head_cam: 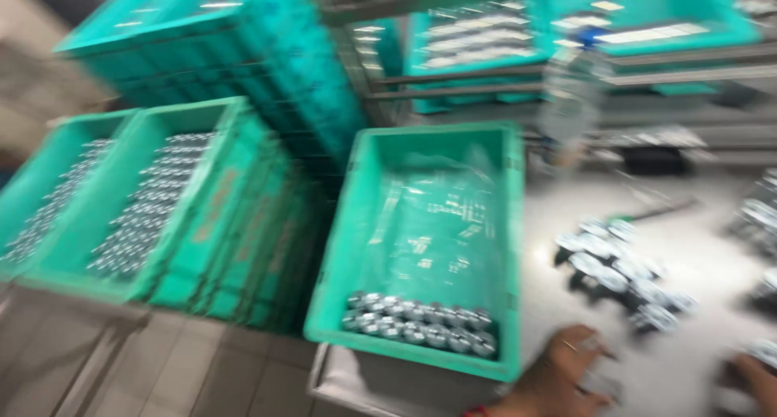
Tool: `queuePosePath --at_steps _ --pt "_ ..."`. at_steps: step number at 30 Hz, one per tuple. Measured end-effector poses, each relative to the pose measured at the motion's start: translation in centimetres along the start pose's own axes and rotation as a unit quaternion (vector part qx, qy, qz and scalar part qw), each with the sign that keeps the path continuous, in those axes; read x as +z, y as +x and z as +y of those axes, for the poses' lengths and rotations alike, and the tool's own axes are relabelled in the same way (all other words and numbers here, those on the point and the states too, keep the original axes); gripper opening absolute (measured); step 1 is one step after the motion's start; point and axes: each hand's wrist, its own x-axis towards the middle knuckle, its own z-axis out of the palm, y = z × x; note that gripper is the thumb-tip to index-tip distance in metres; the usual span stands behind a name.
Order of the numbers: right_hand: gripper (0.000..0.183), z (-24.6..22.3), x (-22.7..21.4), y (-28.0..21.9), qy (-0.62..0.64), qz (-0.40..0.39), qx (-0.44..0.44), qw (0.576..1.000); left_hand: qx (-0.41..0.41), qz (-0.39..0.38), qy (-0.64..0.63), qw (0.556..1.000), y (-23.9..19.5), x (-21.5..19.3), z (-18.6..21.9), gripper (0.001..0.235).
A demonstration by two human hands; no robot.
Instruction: The recorder and another worker are sorting and arranging small cylindrical metal parts on a metal workbench.
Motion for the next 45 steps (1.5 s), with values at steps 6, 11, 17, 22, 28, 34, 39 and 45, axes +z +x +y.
queuePosePath --at_steps 6,11,17,22,28,34,39,45 --pt "0.044 -21.5 -1.3 -16.8 -0.127 -0.027 0.034 0.991 -0.01 -0.044 -0.025 0.999 2.3 -2.5 3.4 0.077" --pt "0.039 -25.2 1.3 -19.1 -0.105 -0.057 -0.06 0.991 -0.044 -0.072 -0.04 0.996 3.9 -3.8 4.9 0.075" --pt "0.041 -26.6 2.7 -19.9 -0.079 -0.112 -0.088 0.987 -0.044 -0.065 -0.015 0.997 3.8 -4.7 5.0 0.072" --pt "0.047 -25.1 0.4 -16.6 -0.151 -0.043 0.004 0.988 -0.061 -0.075 -0.039 0.995 4.0 -4.5 5.1 0.074" --pt "0.092 -26.0 1.9 -11.7 -0.149 -0.032 -0.052 0.987 -0.056 -0.074 -0.04 0.995 3.6 -4.0 4.6 0.074" --pt "0.119 -25.7 6.4 -10.8 -0.162 -0.009 -0.176 0.971 -0.055 -0.079 -0.032 0.995 3.7 -3.8 4.5 0.075" --pt "0.086 -25.1 2.4 -9.0 -0.088 -0.044 -0.093 0.991 -0.058 -0.075 -0.032 0.995 4.0 -3.6 4.6 0.075" --pt "0.054 -25.9 -1.4 -3.9 -0.402 0.112 -0.266 0.869 -0.066 -0.077 -0.025 0.995 4.1 -4.1 5.2 0.074"
